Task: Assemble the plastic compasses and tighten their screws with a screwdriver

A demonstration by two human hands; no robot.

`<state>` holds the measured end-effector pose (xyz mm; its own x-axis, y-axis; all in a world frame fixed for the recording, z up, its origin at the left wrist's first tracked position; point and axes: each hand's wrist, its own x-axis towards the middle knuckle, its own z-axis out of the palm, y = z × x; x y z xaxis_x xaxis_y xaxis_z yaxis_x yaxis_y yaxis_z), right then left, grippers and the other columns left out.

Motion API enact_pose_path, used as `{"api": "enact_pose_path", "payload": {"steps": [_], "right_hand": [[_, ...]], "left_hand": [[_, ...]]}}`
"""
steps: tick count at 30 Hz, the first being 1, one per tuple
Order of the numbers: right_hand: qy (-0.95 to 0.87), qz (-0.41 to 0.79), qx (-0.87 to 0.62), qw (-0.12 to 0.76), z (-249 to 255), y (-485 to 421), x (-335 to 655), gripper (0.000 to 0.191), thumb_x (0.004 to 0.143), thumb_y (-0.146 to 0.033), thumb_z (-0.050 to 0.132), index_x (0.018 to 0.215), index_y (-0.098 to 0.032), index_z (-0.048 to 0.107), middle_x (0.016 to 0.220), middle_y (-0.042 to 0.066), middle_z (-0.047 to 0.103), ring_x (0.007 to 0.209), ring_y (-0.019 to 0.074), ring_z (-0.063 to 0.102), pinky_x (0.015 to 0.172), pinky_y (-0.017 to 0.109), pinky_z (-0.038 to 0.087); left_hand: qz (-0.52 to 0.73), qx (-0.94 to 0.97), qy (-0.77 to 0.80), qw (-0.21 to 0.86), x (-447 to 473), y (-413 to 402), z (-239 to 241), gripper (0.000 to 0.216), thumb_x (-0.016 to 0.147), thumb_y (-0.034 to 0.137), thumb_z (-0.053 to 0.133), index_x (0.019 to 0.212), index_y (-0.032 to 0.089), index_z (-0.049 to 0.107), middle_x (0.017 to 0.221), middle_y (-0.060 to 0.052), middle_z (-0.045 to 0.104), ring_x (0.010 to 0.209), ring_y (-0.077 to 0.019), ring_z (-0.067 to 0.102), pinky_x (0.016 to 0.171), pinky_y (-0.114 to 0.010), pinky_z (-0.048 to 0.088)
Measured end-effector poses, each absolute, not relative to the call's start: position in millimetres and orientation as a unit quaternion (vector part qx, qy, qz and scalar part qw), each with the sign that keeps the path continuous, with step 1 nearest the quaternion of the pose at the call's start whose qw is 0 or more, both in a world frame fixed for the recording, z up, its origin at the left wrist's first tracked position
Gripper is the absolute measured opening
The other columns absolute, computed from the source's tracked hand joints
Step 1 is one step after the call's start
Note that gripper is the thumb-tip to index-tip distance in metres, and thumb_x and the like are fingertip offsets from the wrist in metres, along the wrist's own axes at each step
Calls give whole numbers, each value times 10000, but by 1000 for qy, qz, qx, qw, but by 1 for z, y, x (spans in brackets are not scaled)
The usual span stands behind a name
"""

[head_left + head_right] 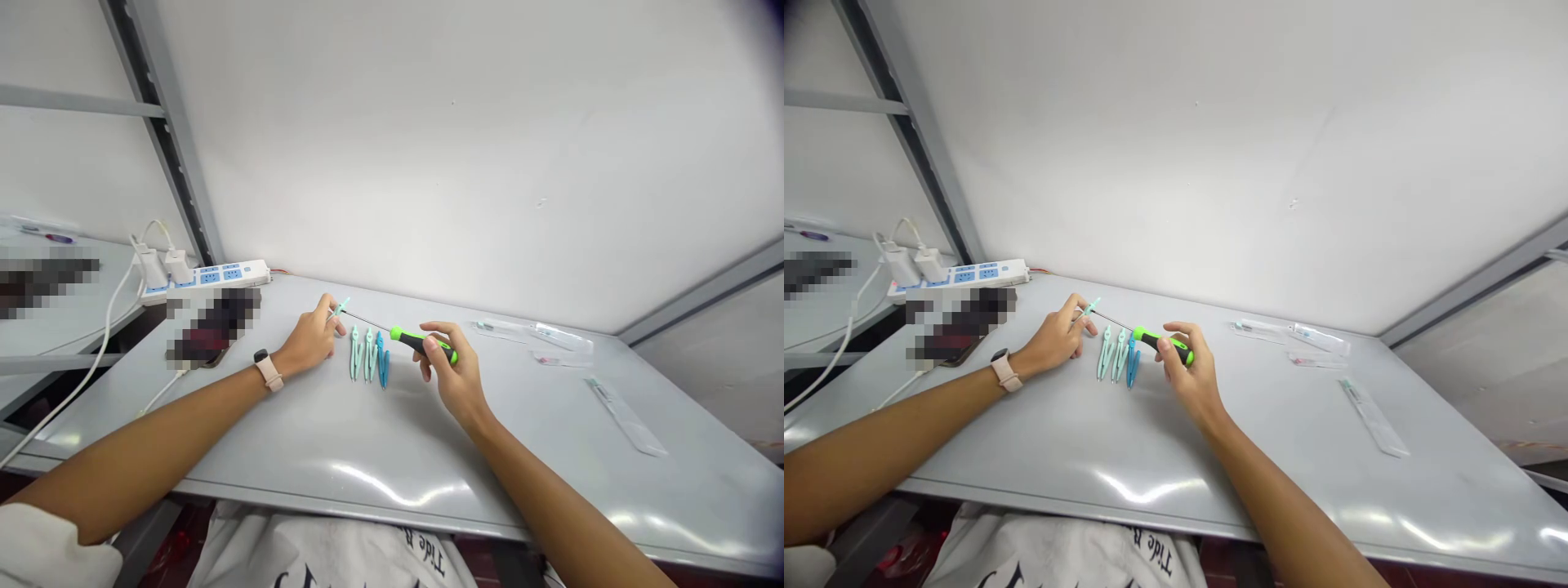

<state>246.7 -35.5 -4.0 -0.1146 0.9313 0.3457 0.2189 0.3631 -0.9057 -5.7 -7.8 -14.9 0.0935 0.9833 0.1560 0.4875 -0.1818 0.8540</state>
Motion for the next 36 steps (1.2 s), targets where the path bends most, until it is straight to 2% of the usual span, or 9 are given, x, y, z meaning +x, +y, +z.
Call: {"api": "enact_pose_path", "payload": {"steps": [3, 6, 13, 21, 24, 27, 31, 33, 36], "right_hand": [[-645, 367, -445, 501, 0, -36, 244, 476, 967, -688, 503, 1033, -224, 587, 610, -13, 618, 461, 134, 468, 483, 297, 397], [-638, 365, -448, 509, -2, -36, 244, 436, 969, -654, 531, 1034, -227, 586, 608, -23, 606, 443, 126, 450, 469, 292, 376], [-662, 315, -432, 525, -14, -33, 249, 314, 894, -443, 706, 1125, -256, 606, 820, 2, 598, 636, 154, 559, 575, 297, 435], [-647, 322, -430, 542, -13, -34, 248, 293, 859, -430, 734, 1073, -254, 637, 959, 52, 643, 720, 173, 599, 589, 313, 467], [-645, 332, -435, 533, -11, -34, 248, 326, 857, -478, 741, 1062, -250, 630, 902, 37, 648, 665, 162, 586, 569, 308, 462], [-639, 344, -447, 522, -8, -34, 247, 373, 888, -549, 707, 1082, -247, 608, 751, -6, 624, 562, 144, 542, 533, 298, 448], [-623, 363, -470, 509, -4, -35, 244, 421, 932, -645, 604, 1002, -230, 604, 562, -42, 567, 437, 117, 424, 457, 273, 356], [-616, 358, -476, 515, -4, -35, 243, 418, 923, -639, 620, 991, -226, 612, 566, -36, 570, 447, 118, 429, 455, 270, 339], [-615, 331, -475, 536, -7, -34, 244, 387, 879, -582, 706, 1018, -231, 624, 691, -1, 619, 534, 138, 515, 491, 279, 383]], "left_hand": [[381, 666, 554, 322, -5, -9, -14, 73, 965, 259, 409, 1024, 254, 366, 886, 5, 728, 426, -114, 564, 547, -291, 487], [379, 665, 555, 324, -5, -9, -13, 63, 970, 268, 399, 1024, 256, 369, 905, 0, 730, 431, -118, 570, 552, -298, 490], [383, 668, 552, 320, -5, -8, -15, 63, 974, 281, 401, 1019, 256, 364, 898, -3, 731, 432, -118, 569, 544, -291, 490], [377, 674, 552, 313, -3, -9, -13, 54, 974, 257, 388, 1022, 255, 363, 877, 11, 723, 429, -114, 559, 572, -293, 491], [377, 673, 553, 314, -4, -9, -13, 53, 974, 257, 388, 1022, 254, 366, 878, 8, 726, 429, -116, 561, 567, -293, 490], [377, 674, 553, 313, -4, -9, -13, 52, 972, 258, 394, 1017, 255, 366, 877, 9, 727, 426, -116, 559, 566, -292, 489], [376, 676, 552, 311, -4, -9, -14, 44, 978, 271, 395, 1010, 255, 370, 893, 5, 735, 429, -115, 561, 565, -291, 485], [377, 674, 552, 314, -4, -9, -14, 44, 975, 266, 397, 1011, 255, 374, 896, 2, 736, 432, -117, 564, 564, -295, 483], [377, 671, 553, 319, -3, -9, -13, 50, 972, 261, 400, 1017, 254, 380, 898, 0, 732, 433, -120, 562, 559, -302, 478]]}}
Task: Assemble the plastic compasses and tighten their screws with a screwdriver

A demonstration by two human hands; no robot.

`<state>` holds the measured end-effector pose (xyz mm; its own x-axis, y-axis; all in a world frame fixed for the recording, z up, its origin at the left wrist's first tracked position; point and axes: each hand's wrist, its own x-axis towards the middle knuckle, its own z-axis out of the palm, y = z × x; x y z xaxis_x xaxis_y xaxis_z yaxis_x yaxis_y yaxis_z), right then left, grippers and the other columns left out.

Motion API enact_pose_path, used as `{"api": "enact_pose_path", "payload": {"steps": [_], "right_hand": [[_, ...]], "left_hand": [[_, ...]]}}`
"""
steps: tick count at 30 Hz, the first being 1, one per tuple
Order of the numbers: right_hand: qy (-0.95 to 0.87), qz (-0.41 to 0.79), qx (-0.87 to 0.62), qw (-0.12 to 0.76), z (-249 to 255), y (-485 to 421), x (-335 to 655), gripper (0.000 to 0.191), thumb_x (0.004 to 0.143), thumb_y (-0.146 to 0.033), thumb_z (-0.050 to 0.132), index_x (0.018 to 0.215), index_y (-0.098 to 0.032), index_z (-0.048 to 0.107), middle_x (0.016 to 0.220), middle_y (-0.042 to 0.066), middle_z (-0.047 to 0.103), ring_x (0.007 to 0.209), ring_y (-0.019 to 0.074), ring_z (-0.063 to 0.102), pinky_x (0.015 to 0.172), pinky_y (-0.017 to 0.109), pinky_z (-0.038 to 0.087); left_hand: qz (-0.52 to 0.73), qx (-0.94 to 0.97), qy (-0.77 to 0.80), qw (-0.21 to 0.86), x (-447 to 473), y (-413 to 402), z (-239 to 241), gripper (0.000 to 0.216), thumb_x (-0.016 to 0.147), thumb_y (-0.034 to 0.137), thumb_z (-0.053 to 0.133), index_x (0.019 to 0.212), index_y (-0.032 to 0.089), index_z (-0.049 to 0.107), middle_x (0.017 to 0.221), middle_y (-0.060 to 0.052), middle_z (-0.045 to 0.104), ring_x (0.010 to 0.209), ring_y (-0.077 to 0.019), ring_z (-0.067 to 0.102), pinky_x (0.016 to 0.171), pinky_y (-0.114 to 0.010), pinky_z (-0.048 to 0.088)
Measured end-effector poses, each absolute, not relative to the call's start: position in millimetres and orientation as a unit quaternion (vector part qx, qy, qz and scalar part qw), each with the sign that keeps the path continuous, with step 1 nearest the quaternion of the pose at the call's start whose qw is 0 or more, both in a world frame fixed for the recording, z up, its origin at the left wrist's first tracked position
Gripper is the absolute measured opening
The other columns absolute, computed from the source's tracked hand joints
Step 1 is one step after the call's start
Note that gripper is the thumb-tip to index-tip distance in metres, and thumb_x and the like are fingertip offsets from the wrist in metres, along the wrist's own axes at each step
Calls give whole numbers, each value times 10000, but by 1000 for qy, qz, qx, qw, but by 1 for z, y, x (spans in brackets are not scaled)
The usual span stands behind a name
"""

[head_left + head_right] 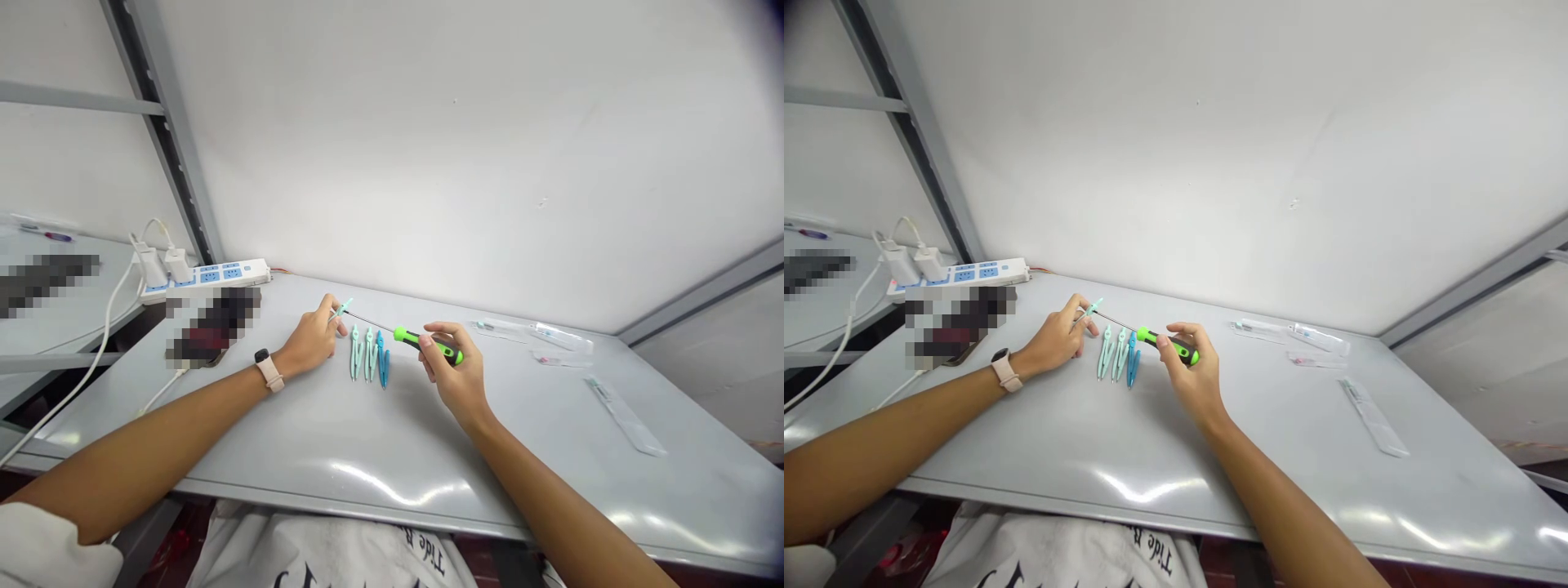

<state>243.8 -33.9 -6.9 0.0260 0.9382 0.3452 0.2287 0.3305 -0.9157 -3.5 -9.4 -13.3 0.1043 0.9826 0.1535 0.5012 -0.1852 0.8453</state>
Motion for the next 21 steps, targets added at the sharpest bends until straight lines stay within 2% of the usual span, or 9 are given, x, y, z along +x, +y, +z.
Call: {"api": "enact_pose_path", "payload": {"steps": [3, 5, 14, 21], "right_hand": [[-621, 308, -463, 553, -12, -32, 246, 363, 843, -523, 757, 1044, -245, 637, 863, 37, 653, 630, 154, 570, 540, 300, 439], [-629, 307, -451, 553, -14, -32, 246, 341, 836, -497, 765, 1041, -253, 644, 910, 43, 652, 667, 162, 578, 564, 317, 465], [-647, 317, -455, 524, -8, -33, 245, 344, 852, -536, 739, 992, -237, 645, 860, 20, 626, 601, 134, 540, 569, 309, 443], [-635, 377, -462, 491, 2, -36, 242, 402, 927, -606, 621, 844, -212, 634, 654, 4, 641, 470, 120, 482, 489, 294, 398]], "left_hand": [[377, 673, 551, 319, -4, -10, -13, 43, 975, 262, 393, 1015, 253, 378, 890, 2, 723, 432, -120, 558, 573, -312, 484], [377, 673, 550, 319, -4, -10, -13, 44, 976, 263, 395, 1014, 253, 375, 887, 3, 719, 432, -121, 557, 579, -315, 487], [373, 680, 547, 315, -5, -9, -14, 51, 982, 269, 391, 1025, 251, 373, 893, -1, 725, 444, -118, 558, 586, -306, 484], [371, 671, 554, 325, -4, -10, -13, 55, 977, 261, 391, 1025, 253, 366, 895, 6, 715, 449, -119, 557, 586, -305, 484]]}}
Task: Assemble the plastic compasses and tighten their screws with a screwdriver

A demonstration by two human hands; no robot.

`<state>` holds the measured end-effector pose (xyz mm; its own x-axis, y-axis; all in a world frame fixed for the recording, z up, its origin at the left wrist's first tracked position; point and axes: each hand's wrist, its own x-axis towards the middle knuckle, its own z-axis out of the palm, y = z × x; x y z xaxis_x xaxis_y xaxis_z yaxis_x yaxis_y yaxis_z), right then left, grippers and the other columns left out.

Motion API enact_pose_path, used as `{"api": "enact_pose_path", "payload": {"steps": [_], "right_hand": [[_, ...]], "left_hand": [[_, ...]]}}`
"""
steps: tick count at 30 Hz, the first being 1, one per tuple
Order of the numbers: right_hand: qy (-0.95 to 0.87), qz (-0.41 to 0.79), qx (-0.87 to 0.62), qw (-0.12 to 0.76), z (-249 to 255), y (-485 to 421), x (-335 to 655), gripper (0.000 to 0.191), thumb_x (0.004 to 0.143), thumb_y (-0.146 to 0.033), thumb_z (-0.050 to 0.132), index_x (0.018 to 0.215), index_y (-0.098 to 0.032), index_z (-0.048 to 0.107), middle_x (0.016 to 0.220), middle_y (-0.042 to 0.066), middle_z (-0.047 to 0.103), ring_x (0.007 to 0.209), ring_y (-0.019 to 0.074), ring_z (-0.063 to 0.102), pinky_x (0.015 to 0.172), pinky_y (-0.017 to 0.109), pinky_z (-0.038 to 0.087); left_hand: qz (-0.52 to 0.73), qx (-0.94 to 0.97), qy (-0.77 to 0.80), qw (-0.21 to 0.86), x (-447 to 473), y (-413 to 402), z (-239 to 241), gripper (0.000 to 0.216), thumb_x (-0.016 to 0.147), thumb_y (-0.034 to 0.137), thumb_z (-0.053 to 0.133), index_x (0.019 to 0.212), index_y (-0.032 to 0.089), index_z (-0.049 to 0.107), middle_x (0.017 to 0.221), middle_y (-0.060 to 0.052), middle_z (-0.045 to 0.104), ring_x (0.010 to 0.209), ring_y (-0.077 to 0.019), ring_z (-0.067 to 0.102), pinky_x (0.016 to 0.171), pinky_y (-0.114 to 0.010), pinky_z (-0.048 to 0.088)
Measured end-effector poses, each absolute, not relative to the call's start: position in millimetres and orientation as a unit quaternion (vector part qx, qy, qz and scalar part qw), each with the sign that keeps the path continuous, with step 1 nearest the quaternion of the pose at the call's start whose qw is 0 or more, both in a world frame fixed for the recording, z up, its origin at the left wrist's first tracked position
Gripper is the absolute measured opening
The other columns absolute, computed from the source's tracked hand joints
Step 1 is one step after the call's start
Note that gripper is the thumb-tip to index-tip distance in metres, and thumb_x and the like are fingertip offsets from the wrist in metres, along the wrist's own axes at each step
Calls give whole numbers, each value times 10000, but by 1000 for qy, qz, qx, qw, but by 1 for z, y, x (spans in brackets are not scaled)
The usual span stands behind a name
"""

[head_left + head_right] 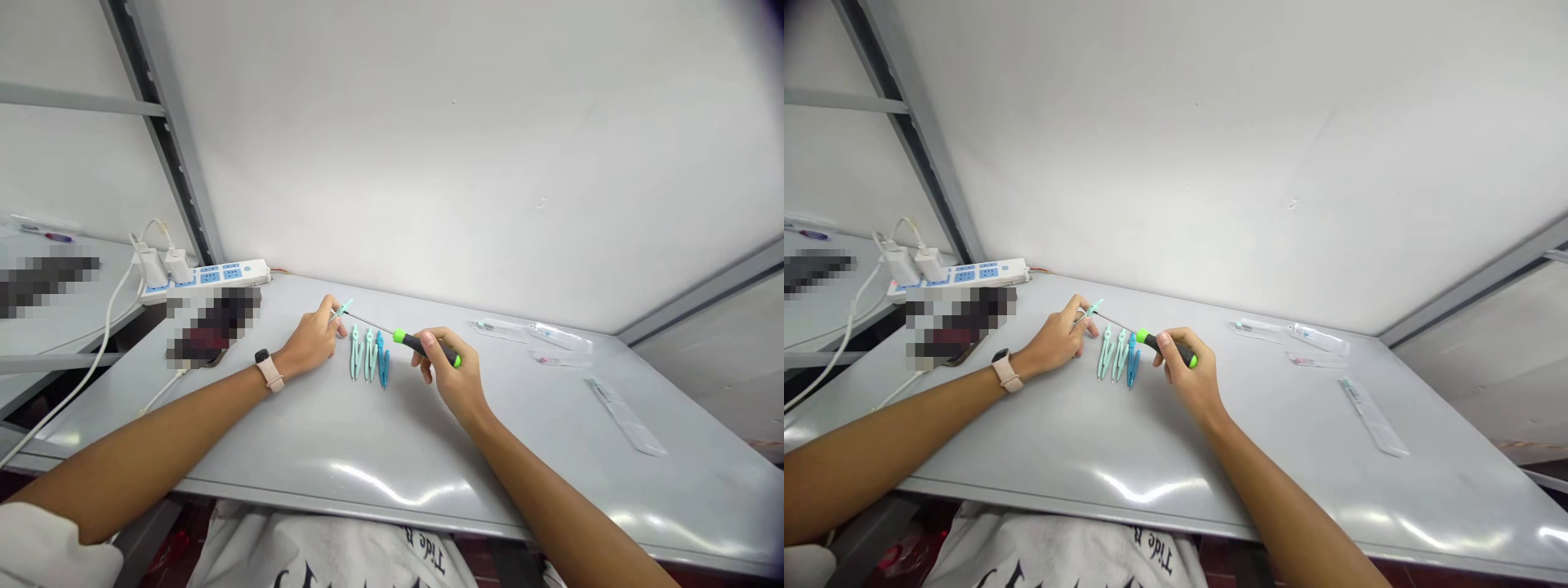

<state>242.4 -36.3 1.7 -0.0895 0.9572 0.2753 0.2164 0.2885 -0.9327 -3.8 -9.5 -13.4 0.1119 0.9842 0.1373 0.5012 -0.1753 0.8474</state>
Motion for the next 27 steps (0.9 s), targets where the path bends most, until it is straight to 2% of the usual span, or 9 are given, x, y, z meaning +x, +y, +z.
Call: {"api": "enact_pose_path", "payload": {"steps": [9, 27], "right_hand": [[-628, 359, -459, 515, 3, -39, 241, 335, 931, -516, 639, 808, -204, 638, 637, 0, 641, 473, 115, 479, 480, 284, 385], [-625, 337, -463, 530, 4, -40, 244, 295, 919, -447, 628, 741, -210, 636, 556, -14, 589, 476, 124, 464, 504, 289, 370]], "left_hand": [[368, 669, 557, 327, -4, -9, -11, 40, 991, 263, 383, 1025, 248, 369, 902, 1, 716, 446, -115, 556, 581, -311, 484], [378, 649, 568, 336, -4, -8, -13, 77, 998, 271, 391, 1069, 249, 370, 921, -8, 734, 461, -122, 573, 573, -307, 489]]}}
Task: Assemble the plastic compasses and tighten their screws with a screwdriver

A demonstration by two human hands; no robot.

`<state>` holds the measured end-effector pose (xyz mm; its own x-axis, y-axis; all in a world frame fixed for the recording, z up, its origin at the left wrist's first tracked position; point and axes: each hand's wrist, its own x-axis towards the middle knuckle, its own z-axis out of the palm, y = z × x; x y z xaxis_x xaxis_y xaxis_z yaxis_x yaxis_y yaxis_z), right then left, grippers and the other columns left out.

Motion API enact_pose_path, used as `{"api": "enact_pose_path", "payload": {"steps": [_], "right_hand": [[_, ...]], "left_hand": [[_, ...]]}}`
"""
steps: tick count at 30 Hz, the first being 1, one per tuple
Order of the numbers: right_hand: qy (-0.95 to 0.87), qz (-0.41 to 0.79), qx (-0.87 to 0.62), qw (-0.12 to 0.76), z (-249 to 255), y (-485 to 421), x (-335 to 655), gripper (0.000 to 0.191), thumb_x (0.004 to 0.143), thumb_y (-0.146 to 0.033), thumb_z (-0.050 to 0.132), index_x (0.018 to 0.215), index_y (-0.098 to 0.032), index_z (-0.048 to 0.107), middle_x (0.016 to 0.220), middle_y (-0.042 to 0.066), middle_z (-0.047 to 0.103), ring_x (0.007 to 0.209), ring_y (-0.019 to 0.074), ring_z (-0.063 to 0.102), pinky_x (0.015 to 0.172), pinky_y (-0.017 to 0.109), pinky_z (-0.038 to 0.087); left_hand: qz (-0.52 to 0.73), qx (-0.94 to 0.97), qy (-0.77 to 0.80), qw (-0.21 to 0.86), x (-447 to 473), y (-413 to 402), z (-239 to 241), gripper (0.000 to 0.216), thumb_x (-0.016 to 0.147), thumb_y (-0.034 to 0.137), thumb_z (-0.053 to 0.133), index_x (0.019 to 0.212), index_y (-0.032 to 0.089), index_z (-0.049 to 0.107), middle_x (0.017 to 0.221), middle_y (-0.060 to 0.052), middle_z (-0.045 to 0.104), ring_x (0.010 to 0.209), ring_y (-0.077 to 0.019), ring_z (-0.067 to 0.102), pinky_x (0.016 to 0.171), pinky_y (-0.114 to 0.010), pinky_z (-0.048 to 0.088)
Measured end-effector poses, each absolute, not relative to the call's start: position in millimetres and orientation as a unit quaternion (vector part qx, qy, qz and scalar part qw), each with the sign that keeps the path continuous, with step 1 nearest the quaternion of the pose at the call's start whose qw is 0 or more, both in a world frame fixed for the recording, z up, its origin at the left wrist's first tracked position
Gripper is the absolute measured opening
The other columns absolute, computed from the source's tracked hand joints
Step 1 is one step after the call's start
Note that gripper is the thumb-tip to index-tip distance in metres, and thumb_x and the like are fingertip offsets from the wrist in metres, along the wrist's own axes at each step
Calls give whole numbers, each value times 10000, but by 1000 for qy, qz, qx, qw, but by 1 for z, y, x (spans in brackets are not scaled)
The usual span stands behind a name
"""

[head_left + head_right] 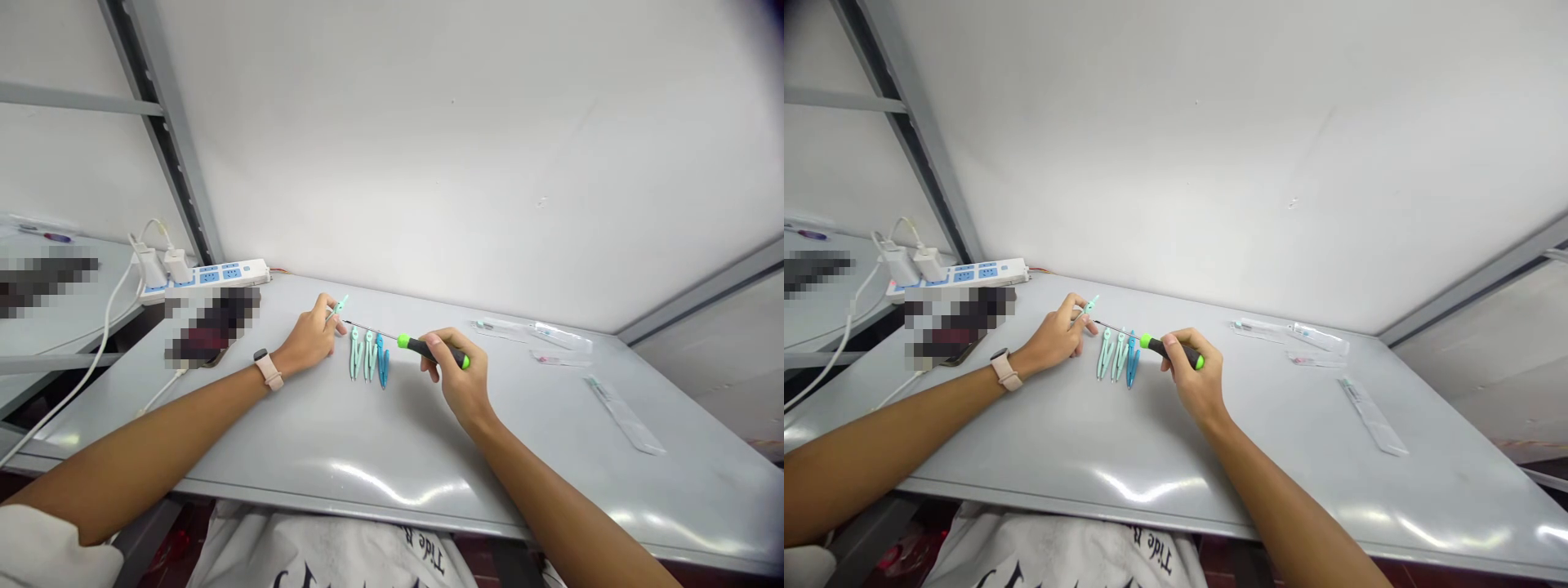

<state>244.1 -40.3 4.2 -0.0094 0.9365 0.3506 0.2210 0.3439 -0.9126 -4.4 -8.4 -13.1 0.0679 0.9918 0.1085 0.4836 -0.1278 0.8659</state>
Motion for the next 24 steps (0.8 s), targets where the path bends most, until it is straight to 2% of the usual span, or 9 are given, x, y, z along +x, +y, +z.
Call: {"api": "enact_pose_path", "payload": {"steps": [8, 16, 24], "right_hand": [[-623, 338, -502, 496, 2, -38, 243, 265, 869, -412, 633, 700, -207, 632, 517, -22, 554, 495, 132, 474, 521, 286, 353], [-619, 337, -521, 481, 1, -36, 242, 263, 865, -404, 631, 688, -210, 629, 513, -20, 547, 501, 138, 468, 517, 289, 343], [-611, 336, -523, 490, 1, -36, 243, 266, 861, -417, 640, 695, -209, 635, 516, -16, 551, 497, 143, 469, 514, 295, 344]], "left_hand": [[386, 645, 570, 332, -3, -10, -12, 85, 996, 279, 405, 1069, 246, 380, 1075, -37, 733, 455, -98, 576, 564, -298, 489], [370, 668, 558, 323, -3, -10, -11, 97, 991, 270, 402, 1085, 246, 394, 903, -1, 753, 479, -130, 580, 667, -330, 510], [360, 680, 552, 322, -3, -10, -13, 108, 980, 273, 410, 1083, 244, 417, 960, -22, 763, 480, -129, 572, 666, -333, 509]]}}
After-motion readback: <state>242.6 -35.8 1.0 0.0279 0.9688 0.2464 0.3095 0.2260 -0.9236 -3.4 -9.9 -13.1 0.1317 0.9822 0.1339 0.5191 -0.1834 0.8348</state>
